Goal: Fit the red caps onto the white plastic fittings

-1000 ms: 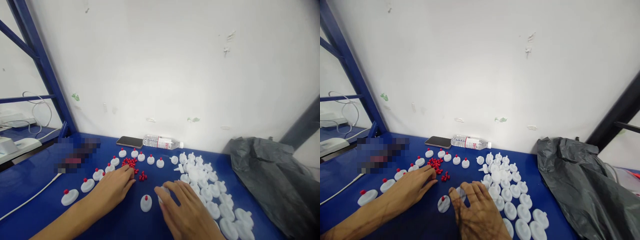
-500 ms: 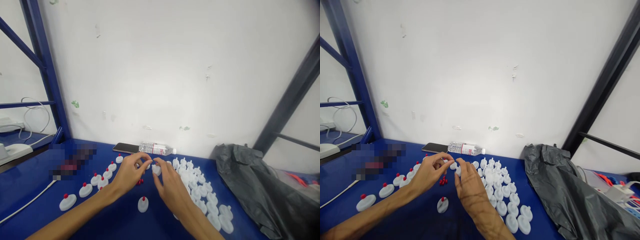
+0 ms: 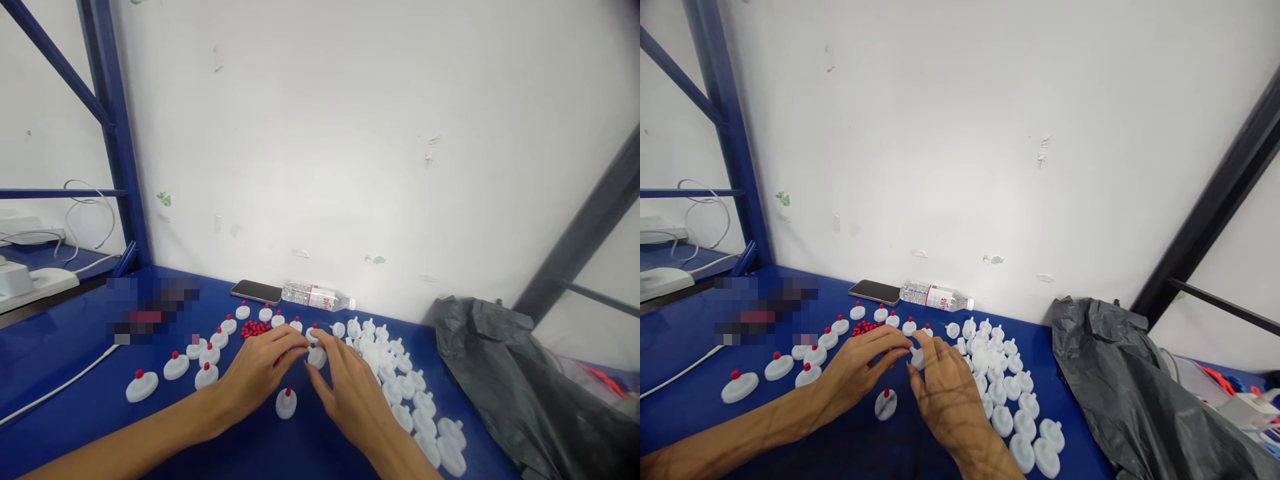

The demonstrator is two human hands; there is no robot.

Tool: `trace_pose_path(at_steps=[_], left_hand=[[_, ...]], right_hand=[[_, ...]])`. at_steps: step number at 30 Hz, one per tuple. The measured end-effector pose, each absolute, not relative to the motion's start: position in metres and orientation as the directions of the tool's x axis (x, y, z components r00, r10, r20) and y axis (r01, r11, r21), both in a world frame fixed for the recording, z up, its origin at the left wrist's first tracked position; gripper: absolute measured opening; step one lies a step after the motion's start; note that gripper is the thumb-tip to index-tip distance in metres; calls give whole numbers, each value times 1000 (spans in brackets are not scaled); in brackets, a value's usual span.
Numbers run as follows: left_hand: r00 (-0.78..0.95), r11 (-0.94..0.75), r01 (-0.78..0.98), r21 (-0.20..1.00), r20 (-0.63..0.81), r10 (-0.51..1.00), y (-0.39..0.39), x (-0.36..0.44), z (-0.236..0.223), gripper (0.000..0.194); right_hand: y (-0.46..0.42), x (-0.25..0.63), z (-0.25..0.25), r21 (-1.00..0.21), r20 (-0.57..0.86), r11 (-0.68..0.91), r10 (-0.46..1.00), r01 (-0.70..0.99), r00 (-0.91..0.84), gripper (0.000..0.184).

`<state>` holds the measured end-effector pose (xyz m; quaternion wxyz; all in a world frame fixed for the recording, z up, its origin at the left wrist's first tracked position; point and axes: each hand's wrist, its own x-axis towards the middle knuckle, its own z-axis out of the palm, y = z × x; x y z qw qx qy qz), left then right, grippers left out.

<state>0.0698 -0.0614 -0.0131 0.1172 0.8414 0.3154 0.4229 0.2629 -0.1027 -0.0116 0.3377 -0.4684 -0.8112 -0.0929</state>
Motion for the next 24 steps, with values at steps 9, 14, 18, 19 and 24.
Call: trace_pose_path(at_steps=[9, 14, 18, 19, 24], left_hand=[[434, -652, 356, 670, 500, 750, -58, 71, -8, 21], [426, -556, 332, 762, 405, 809, -54, 70, -1, 22], [480, -605, 358, 711, 416, 773, -51, 68, -7, 26], [490, -629, 371, 683, 431, 757, -51, 67, -9, 28], [546, -730, 388, 563, 498, 674, -51, 63, -17, 32]], right_hand=[[-100, 267, -9, -186, 701, 638, 619, 747, -355, 39], [-100, 270, -7, -140, 761, 668, 545, 731, -352, 31], [-100, 270, -11, -145, 782, 667, 530, 731, -328, 31], [-101, 270, -12, -150, 788, 667, 526, 730, -319, 30], [-104, 266, -13, -186, 803, 682, 521, 708, -290, 29]])
